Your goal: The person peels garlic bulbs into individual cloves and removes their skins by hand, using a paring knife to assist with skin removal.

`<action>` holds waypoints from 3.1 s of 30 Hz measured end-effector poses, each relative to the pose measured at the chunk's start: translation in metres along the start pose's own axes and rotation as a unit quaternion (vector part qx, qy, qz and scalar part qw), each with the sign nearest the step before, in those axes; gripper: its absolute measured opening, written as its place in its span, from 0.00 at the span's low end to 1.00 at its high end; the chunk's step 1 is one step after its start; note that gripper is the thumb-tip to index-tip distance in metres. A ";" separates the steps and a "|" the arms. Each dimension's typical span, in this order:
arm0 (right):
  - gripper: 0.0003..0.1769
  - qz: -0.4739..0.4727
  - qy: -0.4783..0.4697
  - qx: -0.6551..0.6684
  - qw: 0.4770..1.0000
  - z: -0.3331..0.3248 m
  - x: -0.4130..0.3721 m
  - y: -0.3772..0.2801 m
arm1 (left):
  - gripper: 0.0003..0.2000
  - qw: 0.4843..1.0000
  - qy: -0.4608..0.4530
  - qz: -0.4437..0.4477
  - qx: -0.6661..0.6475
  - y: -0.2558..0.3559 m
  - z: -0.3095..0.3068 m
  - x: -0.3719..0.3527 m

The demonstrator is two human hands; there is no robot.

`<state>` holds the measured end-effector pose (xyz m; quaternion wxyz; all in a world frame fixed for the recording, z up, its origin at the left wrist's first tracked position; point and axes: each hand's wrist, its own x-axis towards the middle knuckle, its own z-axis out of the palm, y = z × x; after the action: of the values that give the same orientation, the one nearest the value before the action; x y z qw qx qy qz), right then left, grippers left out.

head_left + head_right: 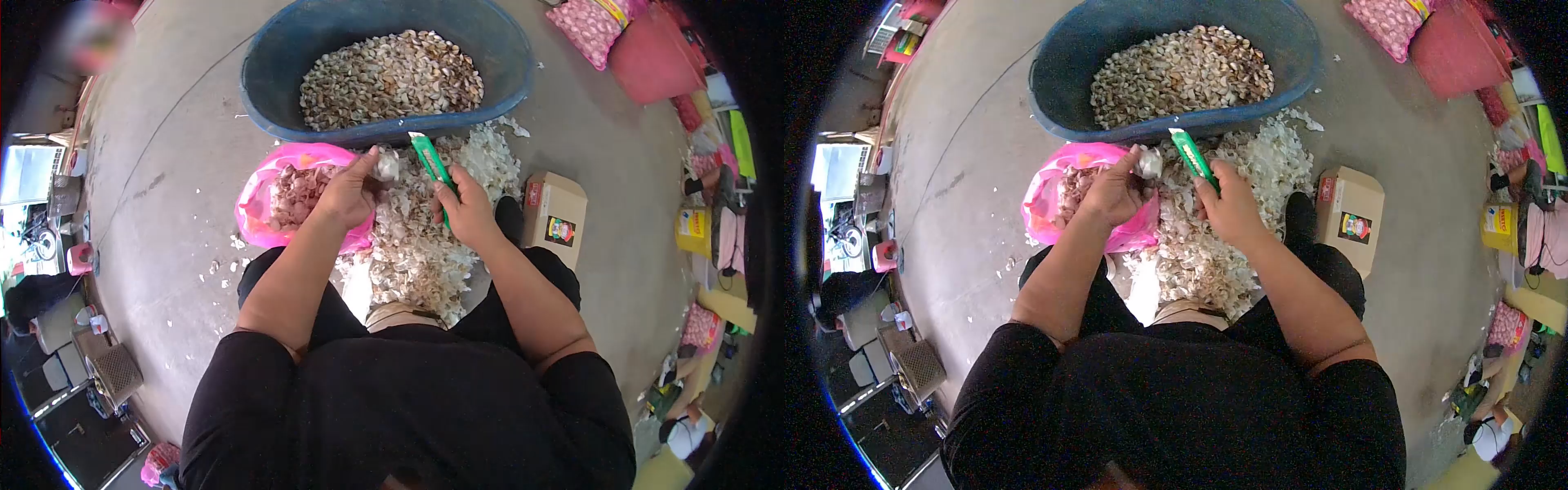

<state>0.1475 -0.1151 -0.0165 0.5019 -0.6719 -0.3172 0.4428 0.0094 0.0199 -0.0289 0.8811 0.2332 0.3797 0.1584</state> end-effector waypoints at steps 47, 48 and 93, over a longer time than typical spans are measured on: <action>0.21 -0.140 0.057 -0.443 0.884 -0.009 0.000 -0.020 | 0.16 0.991 0.068 0.092 0.066 0.003 0.009 0.014; 0.21 -0.168 0.047 -0.431 0.885 -0.006 -0.001 -0.020 | 0.16 0.992 0.078 0.070 0.064 0.001 0.009 0.014; 0.11 -0.167 0.061 -0.233 0.956 0.015 0.025 -0.013 | 0.16 0.945 0.027 0.196 0.260 -0.033 0.040 0.004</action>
<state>0.1443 -0.0837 -0.0128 0.4168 -0.7333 -0.4879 0.2247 0.0449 -0.0179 -0.0244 0.7305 0.5199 0.3782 0.2302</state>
